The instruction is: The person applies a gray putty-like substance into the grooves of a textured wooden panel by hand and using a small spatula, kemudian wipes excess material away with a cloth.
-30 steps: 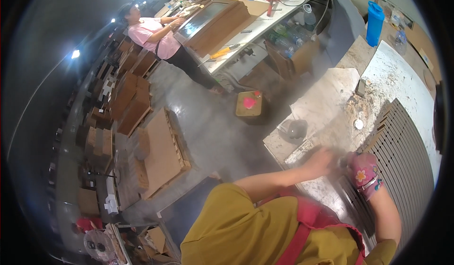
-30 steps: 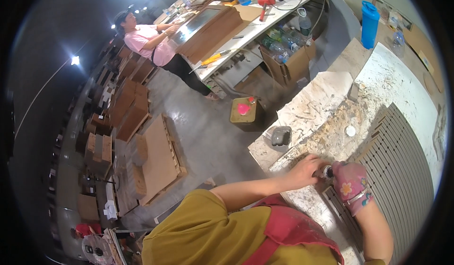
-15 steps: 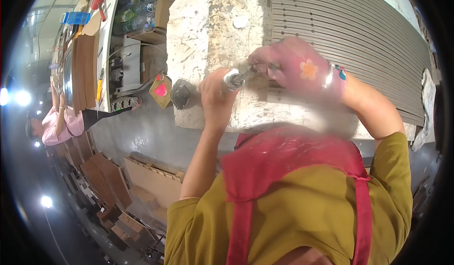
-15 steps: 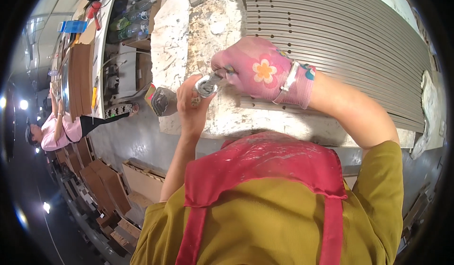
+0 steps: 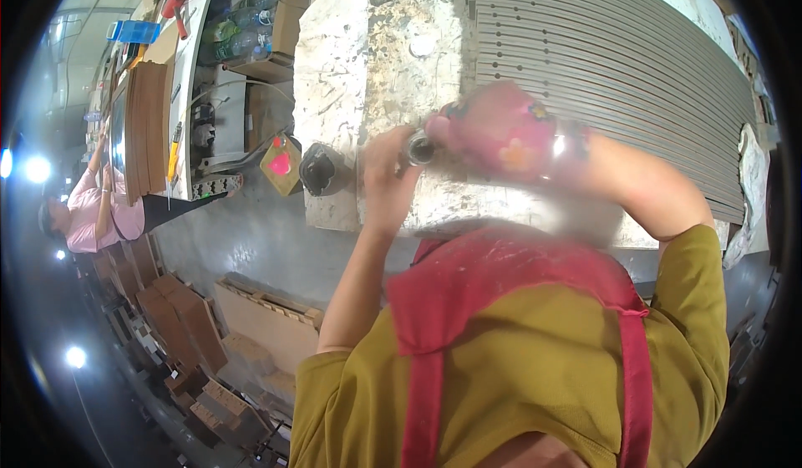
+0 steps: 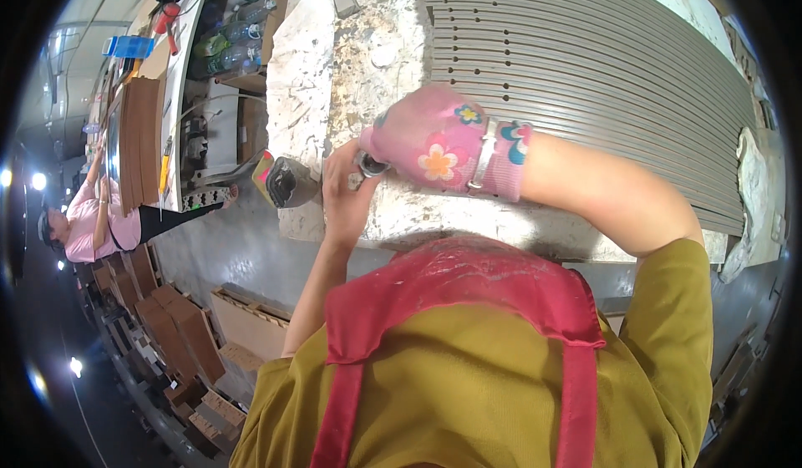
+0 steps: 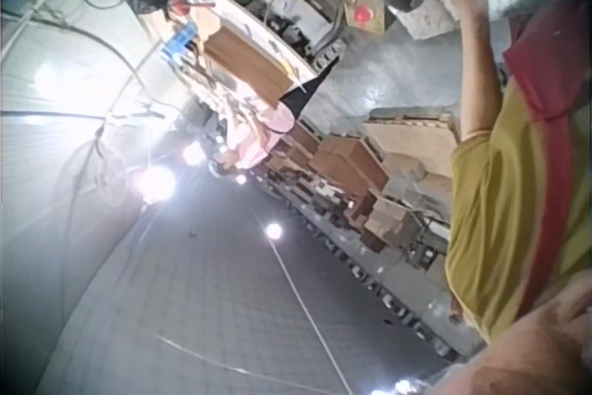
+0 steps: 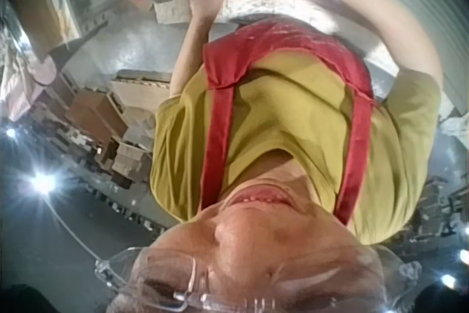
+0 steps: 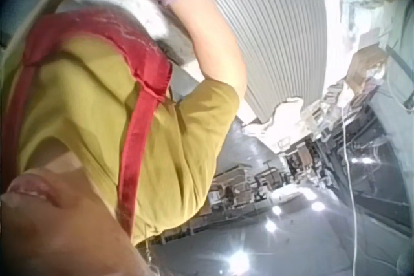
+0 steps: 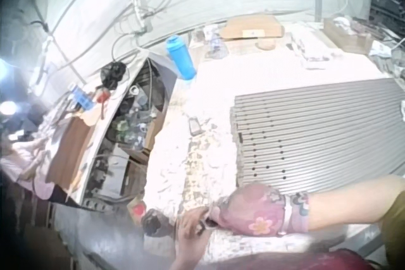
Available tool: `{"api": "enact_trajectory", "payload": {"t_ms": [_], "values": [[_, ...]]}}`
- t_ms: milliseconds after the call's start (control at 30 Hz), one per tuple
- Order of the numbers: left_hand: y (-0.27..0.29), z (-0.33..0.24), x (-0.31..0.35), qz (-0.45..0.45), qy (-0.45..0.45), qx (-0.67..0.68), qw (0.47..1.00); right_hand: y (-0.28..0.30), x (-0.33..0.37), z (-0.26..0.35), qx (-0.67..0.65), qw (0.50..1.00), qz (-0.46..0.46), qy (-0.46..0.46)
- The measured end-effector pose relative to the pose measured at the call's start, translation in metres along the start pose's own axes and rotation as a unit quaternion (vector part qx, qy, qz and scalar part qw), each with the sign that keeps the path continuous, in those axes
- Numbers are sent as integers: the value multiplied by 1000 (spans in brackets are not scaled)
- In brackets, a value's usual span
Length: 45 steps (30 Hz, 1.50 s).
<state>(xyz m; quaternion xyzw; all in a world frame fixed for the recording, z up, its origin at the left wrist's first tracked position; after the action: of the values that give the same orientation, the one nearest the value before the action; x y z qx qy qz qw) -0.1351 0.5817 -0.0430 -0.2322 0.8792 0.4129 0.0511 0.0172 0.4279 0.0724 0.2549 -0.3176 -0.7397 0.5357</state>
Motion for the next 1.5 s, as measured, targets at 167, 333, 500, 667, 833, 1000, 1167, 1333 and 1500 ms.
{"api": "enact_trajectory", "payload": {"t_ms": [167, 333, 500, 667, 833, 1000, 1167, 1333, 1500], "values": [[-3, -1, -2, 13, -11, 6, 1000, -4, -2, -8, 130, 990, 4, 52], [7, 0, -2, -8, -68, 2, 998, 15, 4, -14, 35, 995, -85, 44], [9, -4, -4, -3, -53, 8, 999, 7, 11, -22, -3, 997, -77, 29], [4, -10, -7, 4, -97, -47, 994, -8, 9, -9, 69, 990, -61, 103], [-5, 1, -1, 26, -15, 5, 1000, -7, 12, -7, 98, 975, -99, 174], [3, 2, -3, 49, 15, 7, 999, 18, -2, -11, 47, 998, -48, 9], [4, -6, -2, 32, 87, 68, 993, 22, 3, -29, -22, 994, -107, 27], [6, -7, -9, 58, 84, 54, 993, 12, 6, -29, 12, 988, -150, 22], [6, -11, -13, 90, 56, 28, 994, 0, 2, -23, 135, 990, -36, 5]]}}
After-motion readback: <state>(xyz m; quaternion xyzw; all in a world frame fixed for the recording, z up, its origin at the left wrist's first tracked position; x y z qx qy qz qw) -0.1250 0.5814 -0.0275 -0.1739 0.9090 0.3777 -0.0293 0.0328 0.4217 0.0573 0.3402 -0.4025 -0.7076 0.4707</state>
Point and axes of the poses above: each hand's wrist, its own x-axis away from the middle knuckle, its own y-axis out of the back of the hand, z = x × y, the point moved 1 cm from there along -x, towards the middle knuckle, and after that the axes turned 5 degrees about -z, right-handed, at the moved point
